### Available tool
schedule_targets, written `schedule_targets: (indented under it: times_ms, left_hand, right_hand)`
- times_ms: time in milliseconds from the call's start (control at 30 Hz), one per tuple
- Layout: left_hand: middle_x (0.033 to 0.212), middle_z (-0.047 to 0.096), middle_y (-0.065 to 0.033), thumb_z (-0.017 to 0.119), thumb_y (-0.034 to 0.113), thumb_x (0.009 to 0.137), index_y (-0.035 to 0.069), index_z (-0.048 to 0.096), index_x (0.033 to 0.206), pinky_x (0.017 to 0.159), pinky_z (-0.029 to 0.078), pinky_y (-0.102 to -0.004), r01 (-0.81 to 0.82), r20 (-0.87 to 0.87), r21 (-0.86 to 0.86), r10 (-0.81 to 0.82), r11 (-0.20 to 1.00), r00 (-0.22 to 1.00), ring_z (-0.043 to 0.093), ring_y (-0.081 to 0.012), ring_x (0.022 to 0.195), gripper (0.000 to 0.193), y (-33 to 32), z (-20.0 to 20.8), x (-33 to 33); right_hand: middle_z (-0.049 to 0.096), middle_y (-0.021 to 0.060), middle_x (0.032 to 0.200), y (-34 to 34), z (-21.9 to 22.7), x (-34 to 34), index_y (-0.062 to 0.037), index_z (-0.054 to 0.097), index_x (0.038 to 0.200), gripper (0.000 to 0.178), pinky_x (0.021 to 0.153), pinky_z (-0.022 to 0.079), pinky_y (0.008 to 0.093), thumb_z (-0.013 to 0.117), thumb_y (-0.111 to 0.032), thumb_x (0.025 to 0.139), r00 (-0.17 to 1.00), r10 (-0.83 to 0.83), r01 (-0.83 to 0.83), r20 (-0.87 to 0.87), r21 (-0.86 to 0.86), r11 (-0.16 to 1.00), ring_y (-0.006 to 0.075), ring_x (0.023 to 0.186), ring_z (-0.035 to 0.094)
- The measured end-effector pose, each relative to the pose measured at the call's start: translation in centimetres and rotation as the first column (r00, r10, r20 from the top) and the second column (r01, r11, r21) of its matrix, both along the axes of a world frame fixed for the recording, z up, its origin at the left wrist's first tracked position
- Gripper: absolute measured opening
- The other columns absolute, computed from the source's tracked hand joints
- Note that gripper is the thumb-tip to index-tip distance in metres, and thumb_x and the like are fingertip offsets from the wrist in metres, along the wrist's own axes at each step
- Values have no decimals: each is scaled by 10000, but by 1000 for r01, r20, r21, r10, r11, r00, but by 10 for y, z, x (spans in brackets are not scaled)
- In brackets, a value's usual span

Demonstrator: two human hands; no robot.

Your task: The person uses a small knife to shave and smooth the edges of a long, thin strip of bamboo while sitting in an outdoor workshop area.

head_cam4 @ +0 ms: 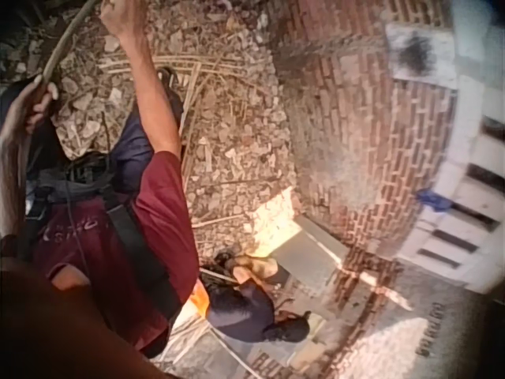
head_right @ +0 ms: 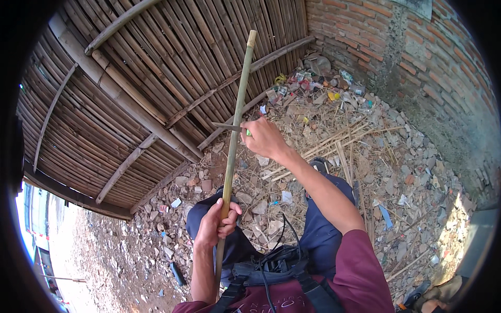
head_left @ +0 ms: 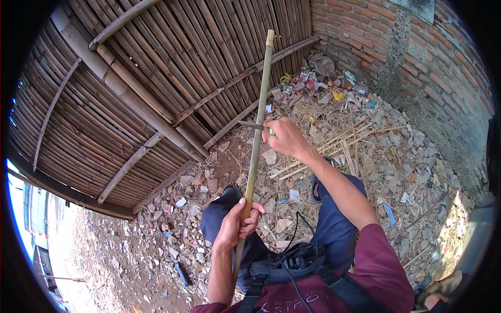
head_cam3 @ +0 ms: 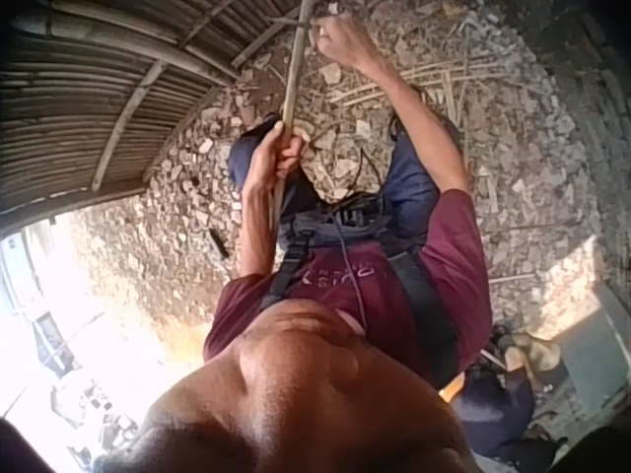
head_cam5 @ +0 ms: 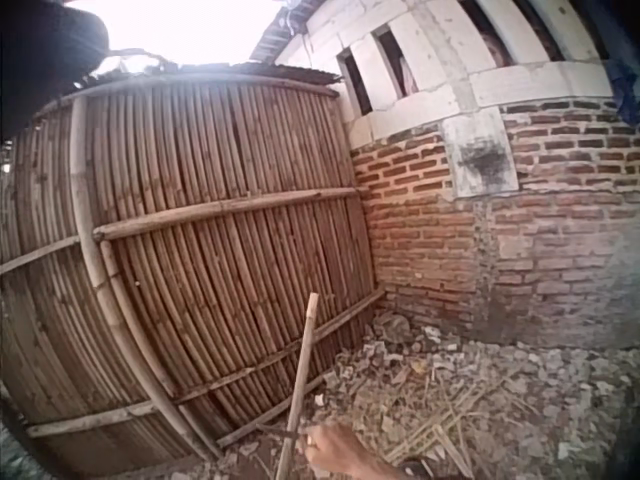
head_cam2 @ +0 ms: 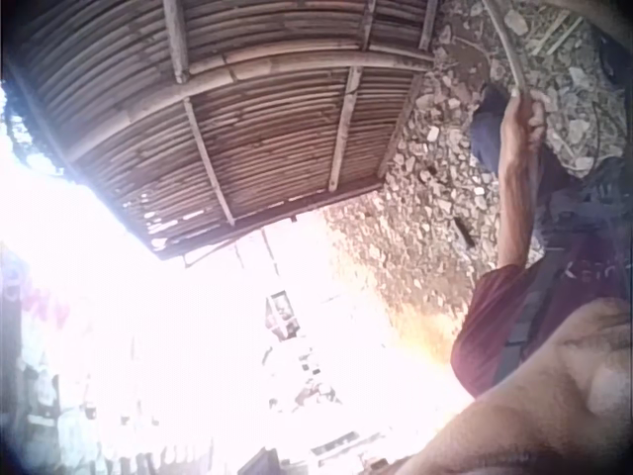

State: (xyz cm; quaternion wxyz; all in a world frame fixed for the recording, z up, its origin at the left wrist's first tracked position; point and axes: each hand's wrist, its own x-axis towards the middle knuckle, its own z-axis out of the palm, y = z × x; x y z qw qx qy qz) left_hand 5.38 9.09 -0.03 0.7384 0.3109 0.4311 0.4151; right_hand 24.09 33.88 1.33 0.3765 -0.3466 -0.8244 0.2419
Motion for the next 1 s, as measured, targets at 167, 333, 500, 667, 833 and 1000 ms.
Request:
schedule_targets:
  times_ms: [167, 333, 500, 667, 833, 1000]
  left_hand:
    - [682, 298, 76, 235, 519, 1177, -29, 606, 1222, 403, 226, -220, 2, 24, -6, -2, 1000, 1000, 238, -37, 462, 664, 2, 2, -2]
    - [696, 359, 72, 379, 375, 1193, -2, 627, 1208, 416, 250, -202, -151, -196, 199, 190, 968, 962, 285, -17, 476, 452, 6, 11, 5]
    - [689, 417, 72, 499, 283, 1169, 29, 637, 1209, 416, 256, -192, -236, -252, 213, 287, 948, 924, 332, -6, 479, 292, 10, 12, 4]
    - [665, 469, 79, 571, 255, 1144, 37, 657, 1154, 423, 269, -192, -298, -360, 286, 390, 911, 848, 375, 2, 489, 235, 20, 15, 13]
    - [652, 529, 76, 624, 273, 1121, 37, 690, 1061, 467, 310, -201, -268, -529, 503, 538, 822, 656, 430, 2, 526, 252, 25, 3, 12]
    - [644, 481, 87, 612, 270, 1128, 32, 676, 1056, 484, 295, -215, -266, -522, 487, 522, 832, 675, 400, -2, 549, 257, 32, 11, 16]
  right_hand:
    - [737, 224, 769, -4, -4, -4, -2, 783, 916, 220, 752, 570, 500, 590, -105, 888, 1000, 3, -3, 6, 66, 998, 418, 751, 738]
    - [728, 257, 768, -12, -6, -10, 12, 803, 1003, 275, 740, 572, 510, 610, -95, 841, 997, -6, -7, 79, 163, 987, 438, 728, 732]
    - [736, 290, 761, -18, -5, -15, 0, 812, 1081, 421, 720, 622, 515, 568, -63, 743, 991, 37, -53, 129, 119, 991, 412, 700, 764]
    - [720, 239, 706, -22, -18, -25, -39, 798, 972, 255, 638, 581, 504, 612, -90, 805, 992, 37, -59, 118, 191, 980, 400, 655, 742]
    - [714, 173, 678, -32, -14, -31, -74, 764, 902, 116, 592, 544, 500, 663, -126, 877, 991, 22, -54, 128, 256, 965, 383, 641, 725]
    - [729, 156, 738, -30, -21, -30, -53, 719, 895, 86, 581, 547, 492, 663, -116, 878, 998, 24, -44, 66, 322, 946, 374, 652, 723]
